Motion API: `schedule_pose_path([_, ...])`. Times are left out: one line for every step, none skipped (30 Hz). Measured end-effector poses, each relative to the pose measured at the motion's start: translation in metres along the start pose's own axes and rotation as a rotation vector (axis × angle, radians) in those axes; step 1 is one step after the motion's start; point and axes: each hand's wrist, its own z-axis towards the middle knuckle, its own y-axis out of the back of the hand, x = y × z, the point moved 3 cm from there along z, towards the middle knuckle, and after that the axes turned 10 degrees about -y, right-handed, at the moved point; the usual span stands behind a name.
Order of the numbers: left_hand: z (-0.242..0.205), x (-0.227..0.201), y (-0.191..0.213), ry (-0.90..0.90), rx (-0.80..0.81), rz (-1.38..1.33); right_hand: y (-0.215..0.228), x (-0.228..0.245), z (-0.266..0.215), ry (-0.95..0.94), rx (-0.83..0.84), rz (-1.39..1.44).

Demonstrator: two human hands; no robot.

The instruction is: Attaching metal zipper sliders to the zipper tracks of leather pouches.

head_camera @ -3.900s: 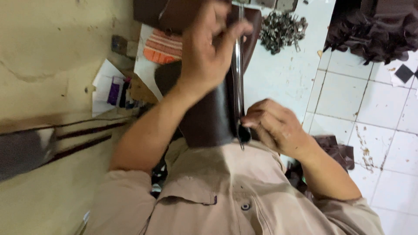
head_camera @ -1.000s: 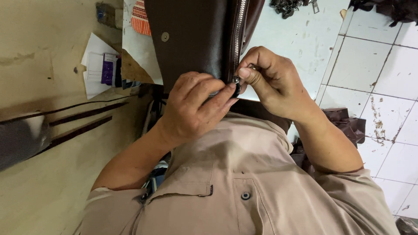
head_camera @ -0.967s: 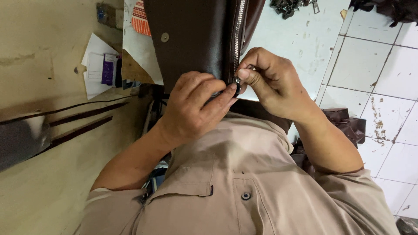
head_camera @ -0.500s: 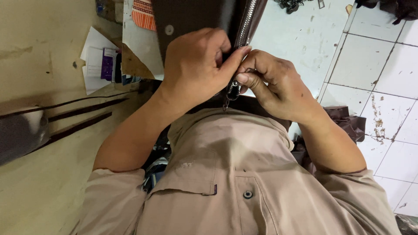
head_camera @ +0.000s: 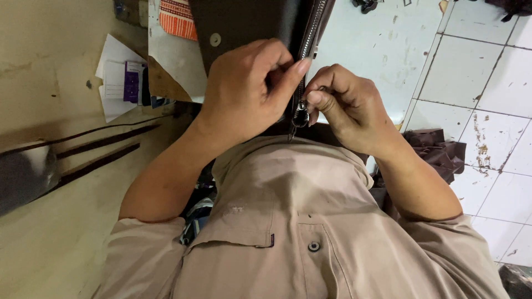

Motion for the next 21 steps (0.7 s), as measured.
schedule_pose_path([-0.001,-0.005,0.008,-0.009,0.037,-0.073,0.000,-0.001,0.000,-0.017,-0.021,0.021])
schedule_pose_path([-0.002,-0.010,0.015,-0.018,0.073,-0.147,0.000,-0.002,0.001,-0.035,-0.041,0.043])
schedule_pose_path([-0.008,-0.015,0.016,-0.022,0.076,-0.150,0.000,-0.003,0.001,-0.036,-0.047,0.042])
schedule_pose_path([-0.014,-0.021,0.017,-0.073,0.060,-0.115,-0.001,-0.004,0.001,-0.056,-0.061,0.084])
schedule_pose_path([-0.021,-0.027,0.019,-0.119,0.042,-0.077,-0.002,-0.006,0.002,-0.077,-0.070,0.128])
schedule_pose_path([-0.029,-0.029,0.012,-0.119,0.043,-0.078,-0.003,-0.006,0.002,-0.078,-0.071,0.129])
schedule_pose_path([-0.038,-0.034,0.007,-0.210,-0.003,0.042,-0.004,-0.005,0.003,-0.070,-0.082,0.128])
schedule_pose_path([-0.047,-0.039,0.003,-0.301,-0.049,0.163,-0.006,-0.005,0.004,-0.062,-0.094,0.127])
schedule_pose_path([-0.046,-0.039,0.003,-0.297,-0.049,0.164,-0.007,-0.005,0.005,-0.063,-0.090,0.128])
schedule_pose_path([-0.046,-0.040,0.003,-0.299,-0.056,0.219,-0.009,-0.005,0.006,-0.063,-0.068,0.141])
schedule_pose_path([-0.045,-0.041,0.003,-0.300,-0.065,0.273,-0.011,-0.005,0.006,-0.064,-0.047,0.152])
schedule_pose_path([-0.047,-0.039,0.004,-0.297,-0.066,0.273,-0.012,-0.006,0.005,-0.065,-0.044,0.150])
schedule_pose_path([-0.048,-0.036,0.005,-0.277,-0.033,0.242,-0.013,-0.006,0.005,-0.057,-0.037,0.148])
schedule_pose_path([-0.050,-0.034,0.005,-0.257,0.000,0.210,-0.014,-0.007,0.005,-0.048,-0.030,0.145])
schedule_pose_path([-0.050,-0.033,0.006,-0.259,-0.001,0.212,-0.013,-0.007,0.004,-0.045,-0.030,0.145])
schedule_pose_path([-0.051,-0.030,0.006,-0.172,-0.010,0.123,-0.012,-0.007,0.004,-0.041,-0.037,0.131])
schedule_pose_path([-0.051,-0.027,0.006,-0.085,-0.017,0.032,-0.012,-0.008,0.003,-0.039,-0.046,0.118])
schedule_pose_path([-0.050,-0.028,0.005,-0.086,-0.016,0.033,-0.012,-0.006,0.003,-0.038,-0.047,0.119])
schedule_pose_path([-0.049,-0.029,0.004,-0.069,-0.048,0.018,-0.012,-0.003,0.002,-0.019,-0.050,0.104])
schedule_pose_path([-0.047,-0.030,0.003,-0.052,-0.080,0.003,-0.012,0.000,0.001,0.000,-0.053,0.088])
schedule_pose_path([-0.047,-0.032,0.001,-0.053,-0.082,0.000,-0.011,0.001,0.001,-0.001,-0.054,0.085])
